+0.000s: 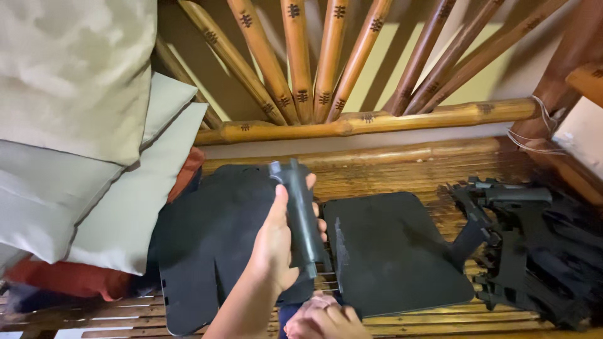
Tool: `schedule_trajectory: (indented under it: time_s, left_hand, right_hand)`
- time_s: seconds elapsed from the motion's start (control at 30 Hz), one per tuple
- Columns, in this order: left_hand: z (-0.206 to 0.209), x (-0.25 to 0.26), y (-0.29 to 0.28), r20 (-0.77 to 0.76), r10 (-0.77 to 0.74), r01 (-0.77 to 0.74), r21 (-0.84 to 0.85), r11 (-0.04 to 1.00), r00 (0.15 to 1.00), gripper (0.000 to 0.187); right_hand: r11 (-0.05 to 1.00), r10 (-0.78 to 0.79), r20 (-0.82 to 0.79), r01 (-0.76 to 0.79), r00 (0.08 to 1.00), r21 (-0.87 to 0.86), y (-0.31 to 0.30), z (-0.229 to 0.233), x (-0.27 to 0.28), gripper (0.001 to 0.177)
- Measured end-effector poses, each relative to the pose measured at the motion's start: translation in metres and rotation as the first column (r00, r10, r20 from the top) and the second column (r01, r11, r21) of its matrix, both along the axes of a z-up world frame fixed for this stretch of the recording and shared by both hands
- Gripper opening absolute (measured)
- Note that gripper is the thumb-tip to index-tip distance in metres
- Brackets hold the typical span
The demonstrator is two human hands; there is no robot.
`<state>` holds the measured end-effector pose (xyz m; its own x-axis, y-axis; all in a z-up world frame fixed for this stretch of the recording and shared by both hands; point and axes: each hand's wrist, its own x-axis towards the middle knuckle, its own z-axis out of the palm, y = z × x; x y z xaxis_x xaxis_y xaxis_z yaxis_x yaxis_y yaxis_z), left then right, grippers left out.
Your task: The person assembles black plastic components on a bamboo bench. They wipe the surfaces with a cloth, then attach smaller plastic pieces to larger flat panels, stacking the assembled units as they progress.
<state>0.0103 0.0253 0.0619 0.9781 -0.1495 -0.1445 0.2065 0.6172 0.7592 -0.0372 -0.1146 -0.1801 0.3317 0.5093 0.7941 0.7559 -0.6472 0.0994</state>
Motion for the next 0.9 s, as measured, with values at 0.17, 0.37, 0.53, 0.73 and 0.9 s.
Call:
schedule_trajectory:
  time_s: [0.17, 0.37, 0.53, 0.73, 0.9]
  left_hand:
    - [-0.007, 0.0, -0.004, 0.051, -0.047, 0.047, 0.002, 0.999, 0.998, 0.057]
    - [-0.02, 0.0, -0.011, 0.014, -0.017, 0.013, 0.203, 0.979, 1.0, 0.051]
    - [-0.023, -0.013, -0.037, 0.53, -0.001, -0.388, 0.622, 0.68, 0.848, 0.059]
    - [-0.014, -0.032, -0.054, 0.491, -0.166, -0.389, 0.82, 0.42, 0.855, 0.064]
    - [-0.008, -0.035, -0.052, 0.555, -0.331, -0.461, 0.827, 0.323, 0.763, 0.075]
  right_hand:
    - [0.911, 0.313, -0.597, -0.41, 0.739, -0.03, -0.038, -0.016, 0.029, 0.021]
    - [0.932, 0.355, -0.838, -0.085, 0.414, 0.353, -0.095, 0.062, 0.056, 0.03]
    - [0.692, 0.638, -0.77, 0.436, 0.002, 0.574, -0.109, 0.16, 0.058, 0.055]
    - [0.643, 0.57, -0.783, 0.458, 0.249, 0.614, -0.102, 0.218, 0.032, 0.03]
    - [0.676, 0.455, -0.842, 0.502, 0.291, 0.539, -0.105, 0.215, 0.037, 0.018]
